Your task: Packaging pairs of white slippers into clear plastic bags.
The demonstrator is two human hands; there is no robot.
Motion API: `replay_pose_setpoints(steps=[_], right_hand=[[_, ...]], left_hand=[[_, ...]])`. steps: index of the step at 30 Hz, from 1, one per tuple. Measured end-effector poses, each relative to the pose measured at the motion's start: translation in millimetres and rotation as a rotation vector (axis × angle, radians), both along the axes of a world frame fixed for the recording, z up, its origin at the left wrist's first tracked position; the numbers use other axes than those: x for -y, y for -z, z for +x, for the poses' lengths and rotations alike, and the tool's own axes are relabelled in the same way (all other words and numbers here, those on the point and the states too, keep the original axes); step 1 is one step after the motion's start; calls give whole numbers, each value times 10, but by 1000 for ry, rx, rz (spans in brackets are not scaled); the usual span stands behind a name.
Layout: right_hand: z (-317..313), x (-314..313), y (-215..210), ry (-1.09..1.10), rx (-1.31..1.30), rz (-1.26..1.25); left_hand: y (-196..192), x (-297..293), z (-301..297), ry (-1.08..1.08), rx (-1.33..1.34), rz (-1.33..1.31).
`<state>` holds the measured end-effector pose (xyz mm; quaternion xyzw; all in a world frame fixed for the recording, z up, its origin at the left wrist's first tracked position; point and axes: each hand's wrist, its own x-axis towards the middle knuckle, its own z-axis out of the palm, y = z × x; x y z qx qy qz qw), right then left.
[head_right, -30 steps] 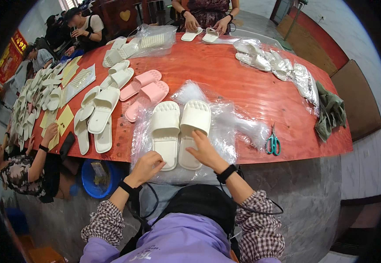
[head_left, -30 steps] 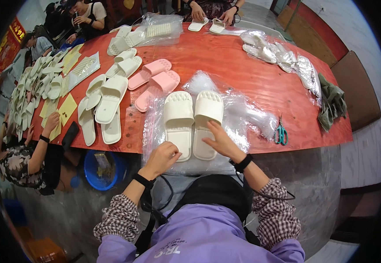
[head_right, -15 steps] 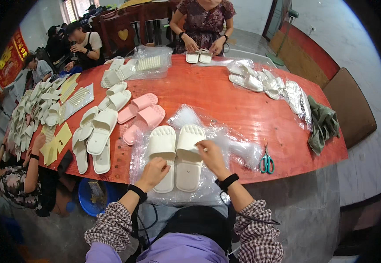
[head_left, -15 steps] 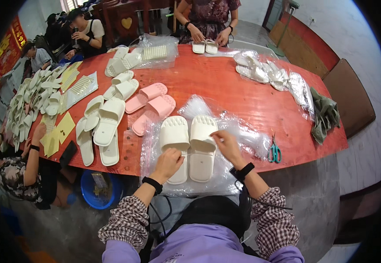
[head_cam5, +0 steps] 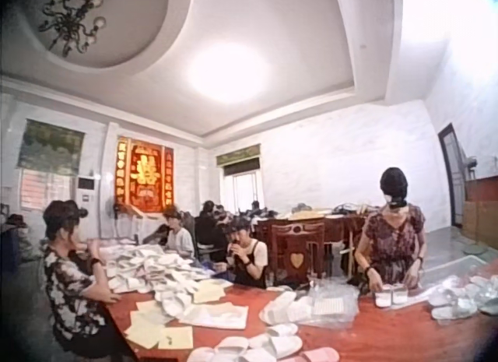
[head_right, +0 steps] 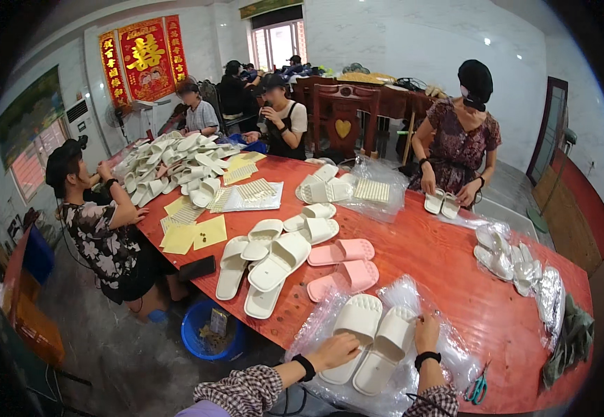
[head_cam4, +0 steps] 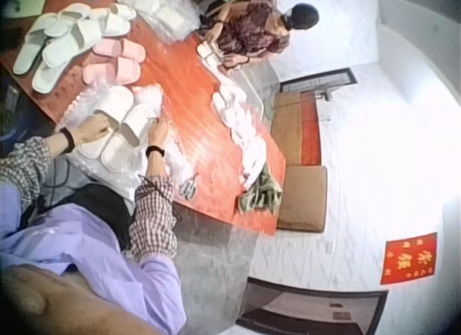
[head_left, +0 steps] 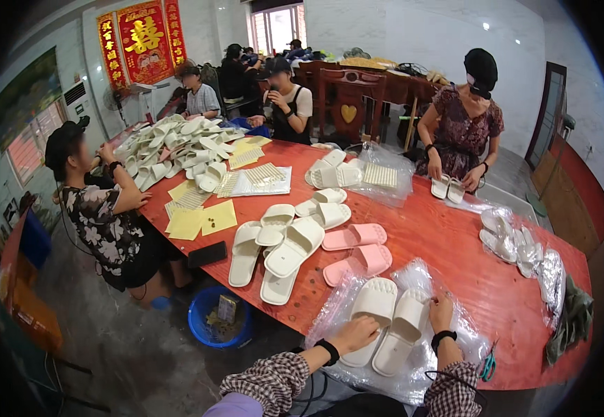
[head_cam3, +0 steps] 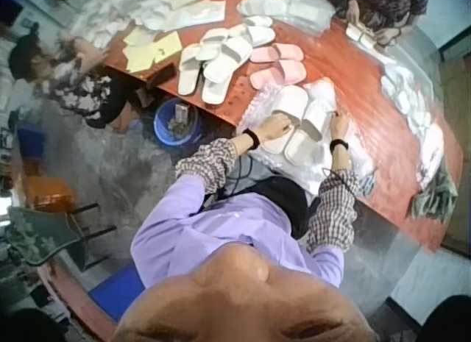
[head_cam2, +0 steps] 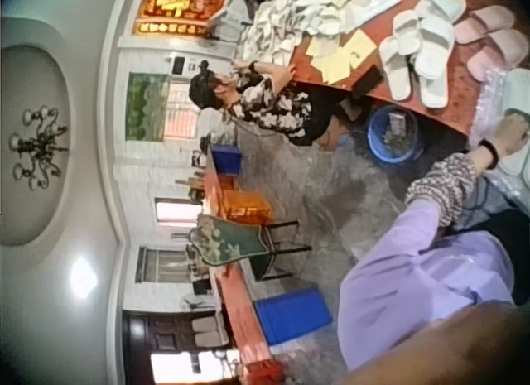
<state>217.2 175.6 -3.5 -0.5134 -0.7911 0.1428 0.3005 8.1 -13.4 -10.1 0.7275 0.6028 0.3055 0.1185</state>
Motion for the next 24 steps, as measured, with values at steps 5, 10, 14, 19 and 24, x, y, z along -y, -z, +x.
replay_pose_setpoints(steps=[5, 10, 14, 19, 24], right_hand=[[22, -33, -15, -23, -158, -26], [140, -223, 253, 44, -304, -8], [-3, -151, 96, 124, -827, -327], [92, -254, 95, 51, -610, -580], [-193, -37, -281, -60, -898, -671]], left_hand=[[-68, -35, 30, 3, 21, 12], [59, -113, 98, -3, 68, 63], [108, -109, 85, -21, 76, 77], [112, -127, 89, -29, 83, 26], [112, -146, 83, -41, 108, 43]])
